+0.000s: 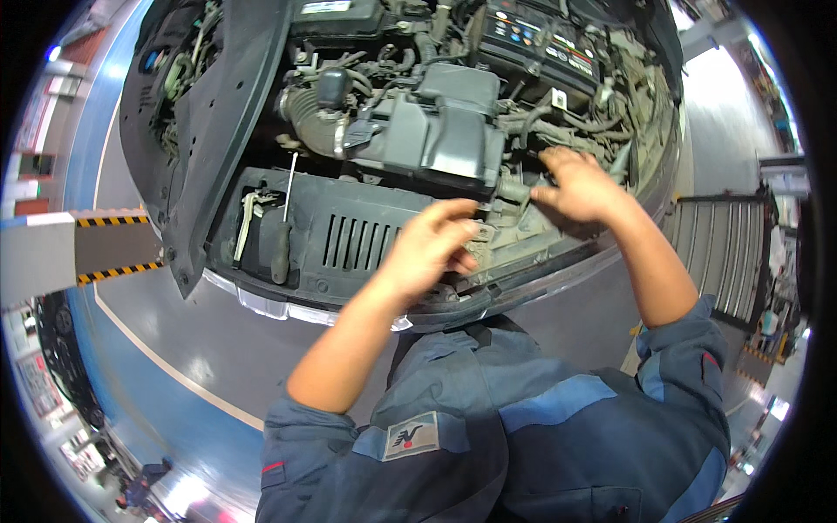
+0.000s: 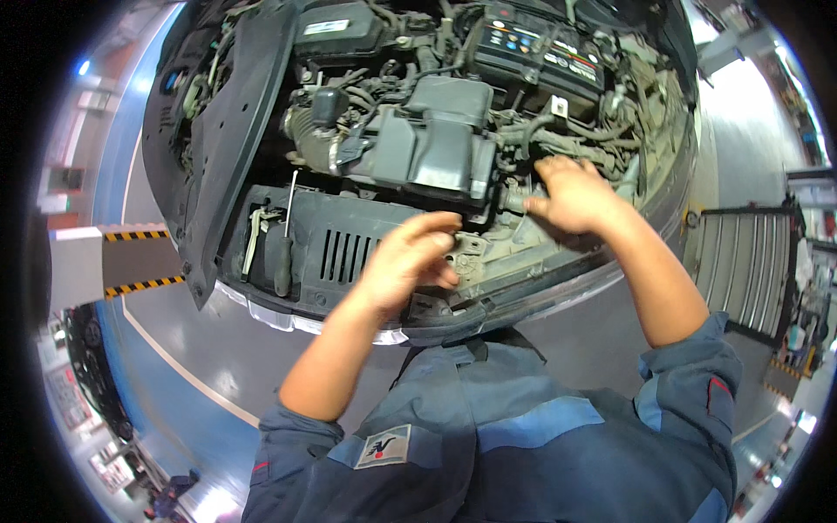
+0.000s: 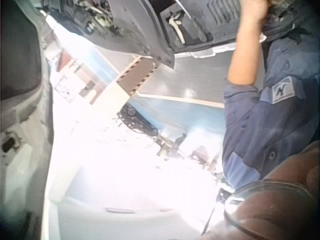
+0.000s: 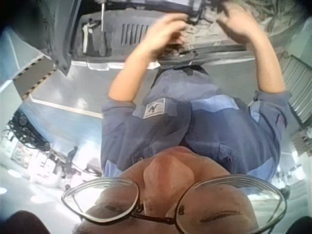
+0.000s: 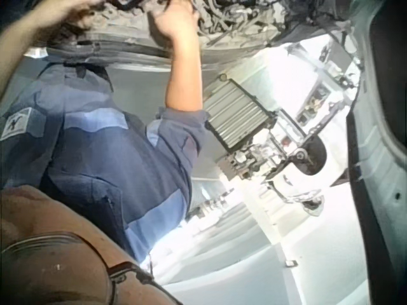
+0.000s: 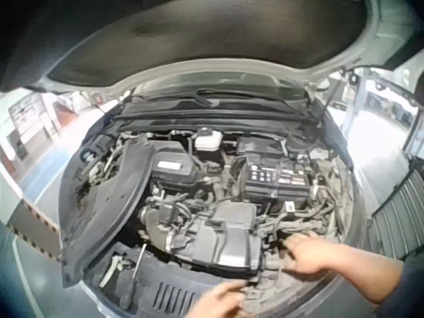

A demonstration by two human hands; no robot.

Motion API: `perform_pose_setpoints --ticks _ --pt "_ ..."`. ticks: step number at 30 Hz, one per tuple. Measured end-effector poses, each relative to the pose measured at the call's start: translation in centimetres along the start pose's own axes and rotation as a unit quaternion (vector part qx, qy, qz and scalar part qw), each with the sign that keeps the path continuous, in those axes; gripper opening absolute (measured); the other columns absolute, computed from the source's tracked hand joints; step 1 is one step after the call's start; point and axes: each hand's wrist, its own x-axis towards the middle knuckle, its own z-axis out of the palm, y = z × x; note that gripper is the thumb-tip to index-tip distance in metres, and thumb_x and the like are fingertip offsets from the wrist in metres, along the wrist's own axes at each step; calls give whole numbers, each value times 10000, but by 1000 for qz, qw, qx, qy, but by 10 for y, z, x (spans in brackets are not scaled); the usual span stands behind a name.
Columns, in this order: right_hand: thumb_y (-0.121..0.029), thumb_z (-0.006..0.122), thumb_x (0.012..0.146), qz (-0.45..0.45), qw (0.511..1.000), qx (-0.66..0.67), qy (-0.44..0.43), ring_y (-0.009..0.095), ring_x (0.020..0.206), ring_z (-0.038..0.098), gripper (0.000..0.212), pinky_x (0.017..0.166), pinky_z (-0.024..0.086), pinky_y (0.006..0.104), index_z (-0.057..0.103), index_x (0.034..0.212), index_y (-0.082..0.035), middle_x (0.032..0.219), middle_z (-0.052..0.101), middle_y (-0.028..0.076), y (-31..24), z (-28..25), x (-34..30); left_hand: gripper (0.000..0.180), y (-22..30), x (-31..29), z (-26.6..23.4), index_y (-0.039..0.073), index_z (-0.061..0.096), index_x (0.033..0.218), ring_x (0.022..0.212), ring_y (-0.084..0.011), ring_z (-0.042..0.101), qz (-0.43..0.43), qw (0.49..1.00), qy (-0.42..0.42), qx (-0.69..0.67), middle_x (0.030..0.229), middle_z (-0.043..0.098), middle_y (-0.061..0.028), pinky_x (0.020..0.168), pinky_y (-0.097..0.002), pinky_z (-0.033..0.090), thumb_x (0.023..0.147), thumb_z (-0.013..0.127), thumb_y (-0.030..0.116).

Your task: The person removes the air filter housing cover, takes out the old air filter, and installs a new air filter into the engine bay. They then reassemble the housing cover and secure it with fasteners.

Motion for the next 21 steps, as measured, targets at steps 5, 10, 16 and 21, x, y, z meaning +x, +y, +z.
perform_pose_setpoints --ticks 5,10,16,21 --pt "-494 805 865 14 982 179 64 422 1316 636 902 1135 492 443 529 1487 98 1422 629 334 13 7 13 311 69 10 -83 37 753 1169 761 -151 680 204 787 281 510 968 756 -81 715 -318 567 901 793 190" --pt "-441 926 723 26 982 189 2 436 1281 655 1130 1092 523 466 399 1569 91 1366 657 342 -11 22 40 683 111 34 -125 113 627 1396 1198 -315 665 242 484 180 822 1441 622 -68 1010 -414 568 763 883 127" --pt "-374 988 651 41 975 218 -8 468 1236 667 1304 1056 538 479 256 1637 64 1318 676 340 -20 34 62 1221 120 74 -120 191 245 1691 1167 -359 716 95 478 95 868 1675 434 -68 923 -448 618 690 941 134" --pt "-321 1025 593 -1 976 218 25 475 1197 682 1313 1057 535 464 299 1576 160 1230 694 371 -17 35 68 1290 132 89 -120 231 228 1699 1063 -399 738 42 481 87 872 1435 669 -148 879 -495 608 638 957 150"
